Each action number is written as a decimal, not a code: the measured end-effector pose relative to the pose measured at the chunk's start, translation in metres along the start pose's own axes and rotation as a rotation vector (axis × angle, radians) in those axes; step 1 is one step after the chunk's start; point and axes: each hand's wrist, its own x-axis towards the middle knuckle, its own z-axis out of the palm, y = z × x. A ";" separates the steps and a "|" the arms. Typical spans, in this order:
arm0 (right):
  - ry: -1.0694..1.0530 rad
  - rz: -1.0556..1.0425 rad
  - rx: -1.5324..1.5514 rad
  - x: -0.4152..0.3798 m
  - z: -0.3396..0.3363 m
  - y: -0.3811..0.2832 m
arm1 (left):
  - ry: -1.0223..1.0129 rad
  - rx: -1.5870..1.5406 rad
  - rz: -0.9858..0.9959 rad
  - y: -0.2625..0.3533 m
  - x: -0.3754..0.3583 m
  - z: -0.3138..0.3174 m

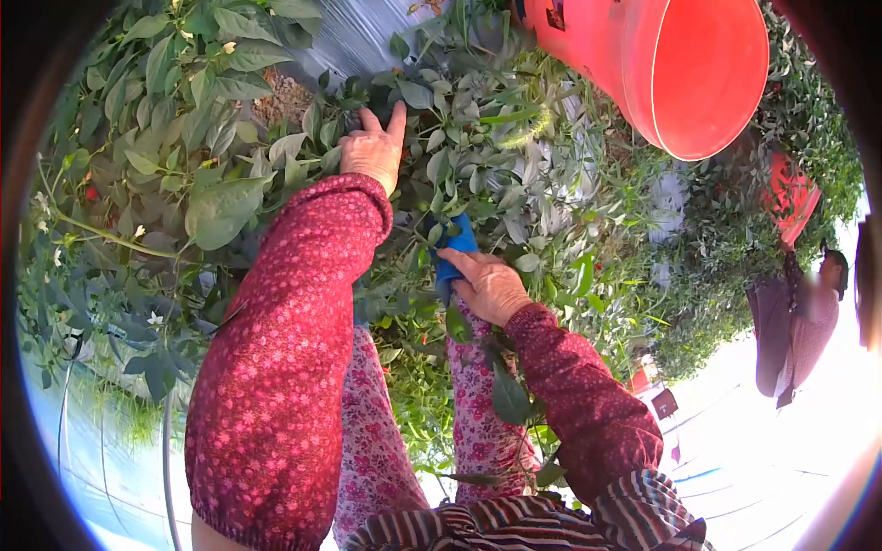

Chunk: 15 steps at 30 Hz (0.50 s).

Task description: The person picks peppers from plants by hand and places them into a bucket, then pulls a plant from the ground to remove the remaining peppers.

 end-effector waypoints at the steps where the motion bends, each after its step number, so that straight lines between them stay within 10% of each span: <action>1: 0.021 -0.009 -0.001 -0.001 0.004 0.000 | -0.001 0.005 0.003 -0.001 0.000 0.001; 14: 0.128 0.041 0.164 -0.018 0.001 0.031 | 0.121 -0.497 0.131 -0.115 -0.033 0.005; 15: 0.139 0.049 0.162 -0.018 0.001 0.035 | -0.041 -1.446 0.054 -0.126 -0.032 0.018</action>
